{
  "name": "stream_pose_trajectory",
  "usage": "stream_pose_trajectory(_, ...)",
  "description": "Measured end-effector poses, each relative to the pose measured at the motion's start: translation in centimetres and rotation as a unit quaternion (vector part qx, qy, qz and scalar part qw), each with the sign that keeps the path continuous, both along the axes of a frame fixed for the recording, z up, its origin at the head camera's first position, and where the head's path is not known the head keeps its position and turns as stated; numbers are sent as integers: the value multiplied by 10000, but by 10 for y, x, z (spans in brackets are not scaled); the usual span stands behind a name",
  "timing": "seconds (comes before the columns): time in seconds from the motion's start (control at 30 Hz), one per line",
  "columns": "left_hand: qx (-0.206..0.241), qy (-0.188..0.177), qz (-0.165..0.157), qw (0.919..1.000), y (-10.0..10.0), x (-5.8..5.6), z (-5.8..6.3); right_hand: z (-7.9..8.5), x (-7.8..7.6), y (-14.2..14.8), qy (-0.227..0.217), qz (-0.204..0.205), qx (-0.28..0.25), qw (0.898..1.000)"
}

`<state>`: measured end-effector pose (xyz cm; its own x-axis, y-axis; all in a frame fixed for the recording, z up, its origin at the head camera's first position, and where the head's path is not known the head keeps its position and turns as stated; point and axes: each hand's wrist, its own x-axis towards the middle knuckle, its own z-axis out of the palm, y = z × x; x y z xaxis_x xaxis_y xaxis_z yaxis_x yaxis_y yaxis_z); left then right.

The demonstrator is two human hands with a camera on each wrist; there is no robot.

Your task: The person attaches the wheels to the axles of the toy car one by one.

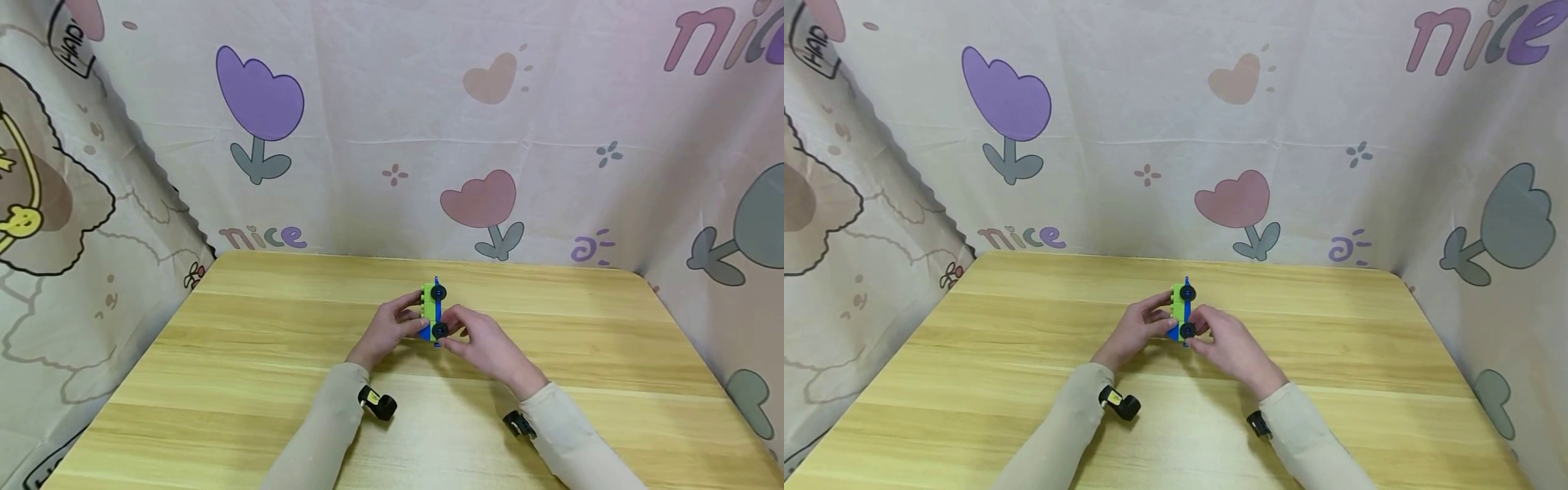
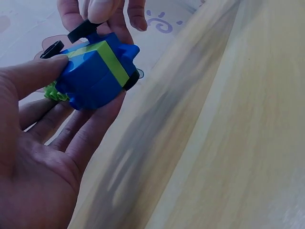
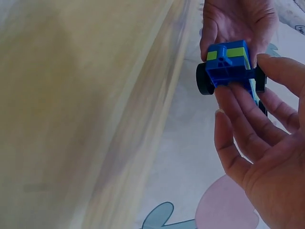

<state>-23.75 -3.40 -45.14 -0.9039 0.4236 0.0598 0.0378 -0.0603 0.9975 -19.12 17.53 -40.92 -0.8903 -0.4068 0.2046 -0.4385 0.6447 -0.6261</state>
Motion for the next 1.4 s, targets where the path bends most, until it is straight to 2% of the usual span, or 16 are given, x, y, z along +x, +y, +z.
stream_pose_trajectory(0.13,-34,20,-90,10000,0,1,-1,-2,0,-1,-66,125,-51,9999)
stream_pose_trajectory(0.3,-227,297,-305,9988,0,1,-1,-3,0,-1,-138,180,-126,9997)
stream_pose_trajectory(0.43,-435,422,-298,9977,1,0,0,-3,0,-1,-214,167,-196,9994)
stream_pose_trajectory(0.63,-425,385,-333,9978,1,-1,0,-2,0,-1,-366,222,-350,9985)
stream_pose_trajectory(0.93,-465,236,-392,9979,1,0,0,-2,1,3,-326,316,-519,9976)
stream_pose_trajectory(1.23,-450,135,-406,9981,1,0,0,-7,-2,4,-901,-46,-926,9916)
stream_pose_trajectory(1.4,-446,201,-396,9980,0,-1,0,-7,-3,5,-1001,41,-860,9912)
